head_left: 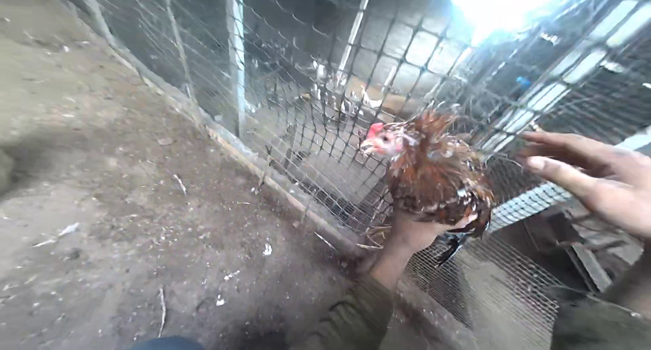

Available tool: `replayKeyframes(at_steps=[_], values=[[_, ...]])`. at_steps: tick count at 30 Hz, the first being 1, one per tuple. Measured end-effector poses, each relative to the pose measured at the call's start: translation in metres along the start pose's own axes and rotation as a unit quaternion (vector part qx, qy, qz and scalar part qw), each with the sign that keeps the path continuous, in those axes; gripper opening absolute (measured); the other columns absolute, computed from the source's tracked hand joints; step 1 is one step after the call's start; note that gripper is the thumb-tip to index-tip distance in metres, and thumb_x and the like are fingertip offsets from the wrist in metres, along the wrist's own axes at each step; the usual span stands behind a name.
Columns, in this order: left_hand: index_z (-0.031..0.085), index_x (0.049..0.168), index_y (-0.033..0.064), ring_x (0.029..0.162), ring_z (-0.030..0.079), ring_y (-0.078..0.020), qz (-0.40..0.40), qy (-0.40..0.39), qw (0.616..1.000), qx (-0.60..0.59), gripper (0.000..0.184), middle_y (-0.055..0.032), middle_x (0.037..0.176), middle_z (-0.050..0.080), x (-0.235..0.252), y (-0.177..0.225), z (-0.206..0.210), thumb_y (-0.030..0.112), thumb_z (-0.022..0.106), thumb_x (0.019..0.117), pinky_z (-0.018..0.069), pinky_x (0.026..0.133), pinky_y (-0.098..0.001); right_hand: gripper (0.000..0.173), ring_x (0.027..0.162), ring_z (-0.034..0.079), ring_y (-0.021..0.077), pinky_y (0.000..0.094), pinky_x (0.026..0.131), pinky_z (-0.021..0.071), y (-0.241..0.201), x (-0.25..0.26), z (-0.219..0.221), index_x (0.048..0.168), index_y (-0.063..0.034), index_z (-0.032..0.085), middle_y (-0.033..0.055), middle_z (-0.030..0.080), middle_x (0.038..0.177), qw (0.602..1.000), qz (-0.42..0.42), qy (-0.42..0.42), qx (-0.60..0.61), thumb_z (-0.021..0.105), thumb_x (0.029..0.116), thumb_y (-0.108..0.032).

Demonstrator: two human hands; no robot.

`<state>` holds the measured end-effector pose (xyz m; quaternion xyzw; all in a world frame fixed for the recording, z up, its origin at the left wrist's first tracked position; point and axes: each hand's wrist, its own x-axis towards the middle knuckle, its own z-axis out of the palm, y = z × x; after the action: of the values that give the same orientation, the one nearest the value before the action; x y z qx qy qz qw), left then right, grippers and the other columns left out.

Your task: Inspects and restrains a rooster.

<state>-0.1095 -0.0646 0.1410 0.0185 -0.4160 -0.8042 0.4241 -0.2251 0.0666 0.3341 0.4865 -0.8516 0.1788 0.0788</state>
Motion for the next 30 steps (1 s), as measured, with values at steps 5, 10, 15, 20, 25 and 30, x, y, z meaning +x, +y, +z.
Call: replayKeyframes(at_steps=[5,10,15,20,25,30], values=[[0.061,0.119,-0.0107,0.099,0.07,-0.0112,0.027,0.063,0.997,-0.02,0.06,-0.0123,0.106,0.073,0.029,0.017,0.008,-0.008,0.089,0.0659,0.0593,0.094,-0.0291,0.053,0.09,0.071,0.0086,0.0276,0.079,0.0602,-0.001,-0.015,0.017,0.144,-0.0118,0.055,0.0043,0.071,0.115,0.984,0.046,0.095,0.14,0.054,0.1025,-0.045],[0.058,0.124,-0.0102,0.101,0.07,-0.0162,0.097,0.089,0.99,-0.043,0.066,-0.0151,0.108,0.072,0.058,0.038,0.021,-0.008,0.089,0.066,0.0594,0.095,-0.0336,0.056,0.09,0.071,0.009,0.0279,0.078,0.0604,0.002,-0.019,0.021,0.148,-0.0107,0.05,0.0064,0.071,0.117,0.978,0.04,0.123,0.161,0.055,0.1014,-0.042],[0.063,0.117,-0.0056,0.097,0.071,-0.0177,0.159,0.085,0.983,-0.04,0.055,-0.0129,0.103,0.073,0.079,0.076,0.03,-0.01,0.088,0.0675,0.0608,0.091,-0.0368,0.054,0.09,0.07,0.0058,0.0243,0.079,0.059,-0.007,-0.025,0.012,0.147,-0.0026,0.048,0.0071,0.071,0.116,0.969,0.014,0.151,0.197,0.053,0.1026,-0.034],[0.066,0.115,-0.0019,0.095,0.072,-0.0176,0.217,0.072,0.972,-0.057,0.051,-0.0102,0.1,0.074,0.078,0.097,0.035,-0.013,0.084,0.0686,0.0617,0.088,-0.0383,0.053,0.092,0.071,0.0052,0.0234,0.083,0.0598,-0.009,-0.02,0.017,0.14,-0.0034,0.055,0.0025,0.074,0.112,0.951,-0.073,0.201,0.223,0.055,0.1028,-0.04],[0.053,0.126,-0.0079,0.098,0.071,-0.0157,0.216,0.104,0.969,-0.056,0.075,-0.0118,0.106,0.071,0.047,0.078,0.019,-0.013,0.088,0.0598,0.0612,0.091,-0.0347,0.049,0.101,0.07,0.0076,0.0271,0.089,0.0597,-0.058,-0.009,0.029,0.134,-0.0039,0.06,0.0014,0.071,0.117,0.913,-0.171,0.28,0.243,0.056,0.1023,-0.041],[0.044,0.128,-0.0167,0.1,0.068,-0.0059,0.19,0.116,0.975,0.006,0.089,-0.0115,0.11,0.069,0.003,0.043,0.009,-0.007,0.091,0.0523,0.0573,0.094,-0.0241,0.057,0.118,0.064,0.0083,0.028,0.1,0.0549,-0.117,-0.004,0.051,0.139,-0.0029,0.058,0.0043,0.067,0.131,0.915,-0.216,0.24,0.242,0.059,0.0999,-0.044]])
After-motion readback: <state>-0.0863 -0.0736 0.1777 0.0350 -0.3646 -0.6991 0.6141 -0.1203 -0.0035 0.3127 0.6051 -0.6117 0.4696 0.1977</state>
